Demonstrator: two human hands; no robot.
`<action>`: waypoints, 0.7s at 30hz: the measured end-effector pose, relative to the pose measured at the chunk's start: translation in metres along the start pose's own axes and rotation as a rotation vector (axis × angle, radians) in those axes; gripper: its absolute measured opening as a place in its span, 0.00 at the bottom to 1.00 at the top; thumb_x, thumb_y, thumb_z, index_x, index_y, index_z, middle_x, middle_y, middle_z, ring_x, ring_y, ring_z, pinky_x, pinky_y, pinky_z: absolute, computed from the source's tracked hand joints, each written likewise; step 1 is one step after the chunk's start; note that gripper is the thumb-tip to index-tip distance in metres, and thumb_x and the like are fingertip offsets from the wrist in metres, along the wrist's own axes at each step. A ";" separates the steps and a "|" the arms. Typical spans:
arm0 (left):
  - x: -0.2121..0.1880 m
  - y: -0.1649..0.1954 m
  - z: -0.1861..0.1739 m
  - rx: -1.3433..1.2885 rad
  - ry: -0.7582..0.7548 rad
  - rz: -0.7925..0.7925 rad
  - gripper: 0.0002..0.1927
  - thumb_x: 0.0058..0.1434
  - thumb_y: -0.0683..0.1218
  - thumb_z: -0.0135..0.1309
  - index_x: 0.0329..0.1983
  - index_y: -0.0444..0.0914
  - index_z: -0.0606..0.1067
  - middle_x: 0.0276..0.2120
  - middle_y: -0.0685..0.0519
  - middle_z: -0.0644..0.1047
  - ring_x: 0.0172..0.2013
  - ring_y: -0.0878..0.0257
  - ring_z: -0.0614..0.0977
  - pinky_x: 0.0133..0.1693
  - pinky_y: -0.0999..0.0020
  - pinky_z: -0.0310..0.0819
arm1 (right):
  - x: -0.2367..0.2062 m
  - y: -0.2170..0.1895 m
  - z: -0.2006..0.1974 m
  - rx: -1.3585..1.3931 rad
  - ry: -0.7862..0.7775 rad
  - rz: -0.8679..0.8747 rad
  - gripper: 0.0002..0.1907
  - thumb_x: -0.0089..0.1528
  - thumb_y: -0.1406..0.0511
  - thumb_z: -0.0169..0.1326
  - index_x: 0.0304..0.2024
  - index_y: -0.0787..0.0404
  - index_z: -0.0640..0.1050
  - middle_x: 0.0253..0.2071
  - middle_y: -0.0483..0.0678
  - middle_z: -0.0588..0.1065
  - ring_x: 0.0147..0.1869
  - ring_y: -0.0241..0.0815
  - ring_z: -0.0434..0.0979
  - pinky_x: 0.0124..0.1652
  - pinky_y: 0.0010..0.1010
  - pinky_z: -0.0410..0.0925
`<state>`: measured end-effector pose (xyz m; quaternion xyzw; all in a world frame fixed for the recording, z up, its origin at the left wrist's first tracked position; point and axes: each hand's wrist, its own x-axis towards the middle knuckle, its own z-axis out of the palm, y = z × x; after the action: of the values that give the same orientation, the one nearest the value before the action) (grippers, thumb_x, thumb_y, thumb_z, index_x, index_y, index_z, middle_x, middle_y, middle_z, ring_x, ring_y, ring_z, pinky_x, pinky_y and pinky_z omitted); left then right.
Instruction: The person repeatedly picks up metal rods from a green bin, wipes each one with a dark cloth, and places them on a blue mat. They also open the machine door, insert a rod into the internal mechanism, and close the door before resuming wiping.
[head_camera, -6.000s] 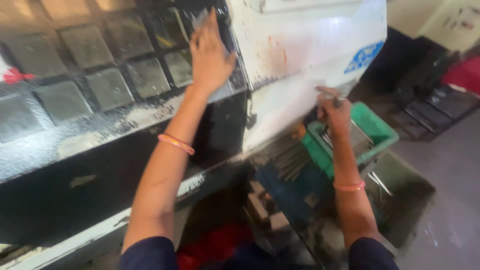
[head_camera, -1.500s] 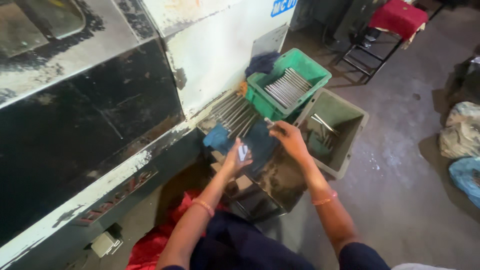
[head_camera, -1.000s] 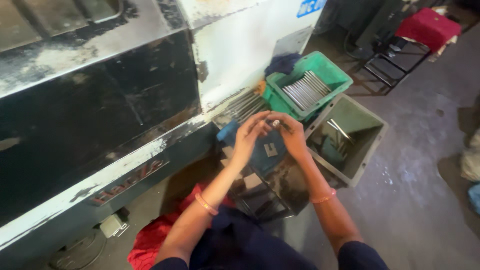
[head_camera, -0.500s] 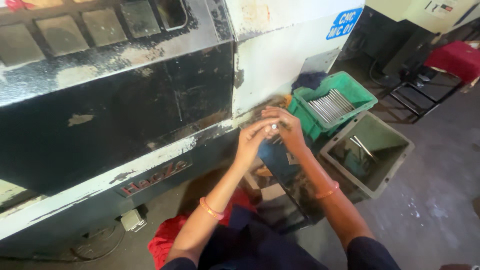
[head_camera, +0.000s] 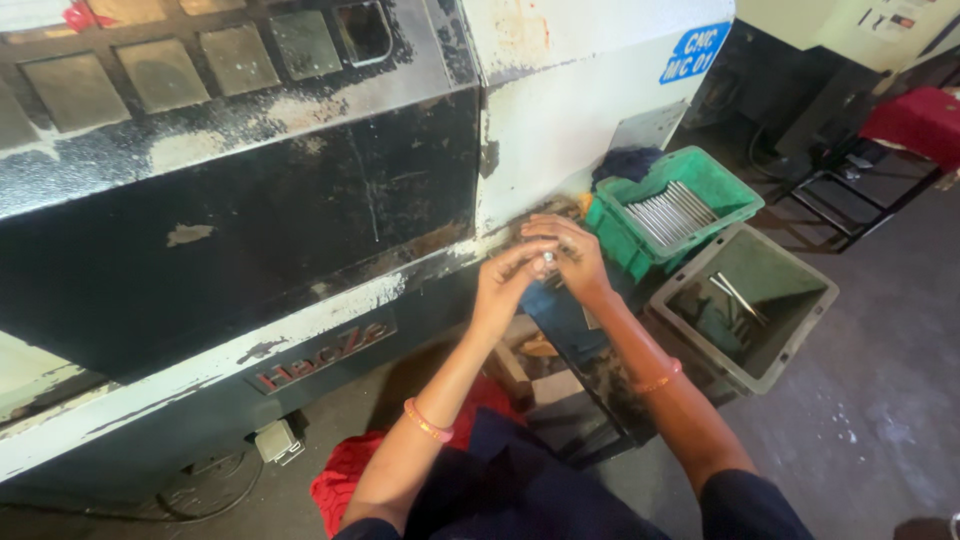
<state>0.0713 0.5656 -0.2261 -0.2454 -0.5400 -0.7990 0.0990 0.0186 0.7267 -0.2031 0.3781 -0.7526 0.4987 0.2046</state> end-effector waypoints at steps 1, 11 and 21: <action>0.000 -0.003 0.000 -0.002 0.006 0.007 0.13 0.70 0.40 0.55 0.56 0.33 0.80 0.45 0.54 0.82 0.44 0.70 0.80 0.46 0.73 0.74 | 0.000 0.001 -0.001 -0.021 -0.008 0.002 0.14 0.61 0.70 0.53 0.48 0.65 0.80 0.52 0.52 0.80 0.65 0.52 0.76 0.64 0.40 0.67; -0.003 -0.061 -0.040 0.082 0.236 -0.242 0.13 0.71 0.43 0.51 0.53 0.33 0.81 0.39 0.50 0.84 0.37 0.68 0.81 0.39 0.76 0.72 | -0.019 0.052 -0.057 -0.602 -0.312 0.068 0.18 0.56 0.70 0.62 0.50 0.58 0.83 0.42 0.50 0.75 0.49 0.56 0.74 0.52 0.44 0.67; -0.013 -0.086 -0.070 -0.017 0.352 -0.437 0.12 0.69 0.44 0.51 0.51 0.36 0.81 0.35 0.53 0.82 0.33 0.70 0.78 0.36 0.77 0.72 | -0.005 0.125 -0.159 -0.785 -0.134 0.510 0.14 0.62 0.66 0.57 0.51 0.54 0.80 0.50 0.53 0.78 0.56 0.55 0.78 0.55 0.47 0.68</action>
<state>0.0260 0.5348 -0.3235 0.0188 -0.5477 -0.8363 0.0144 -0.0858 0.8997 -0.2139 0.1067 -0.9647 0.1853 0.1539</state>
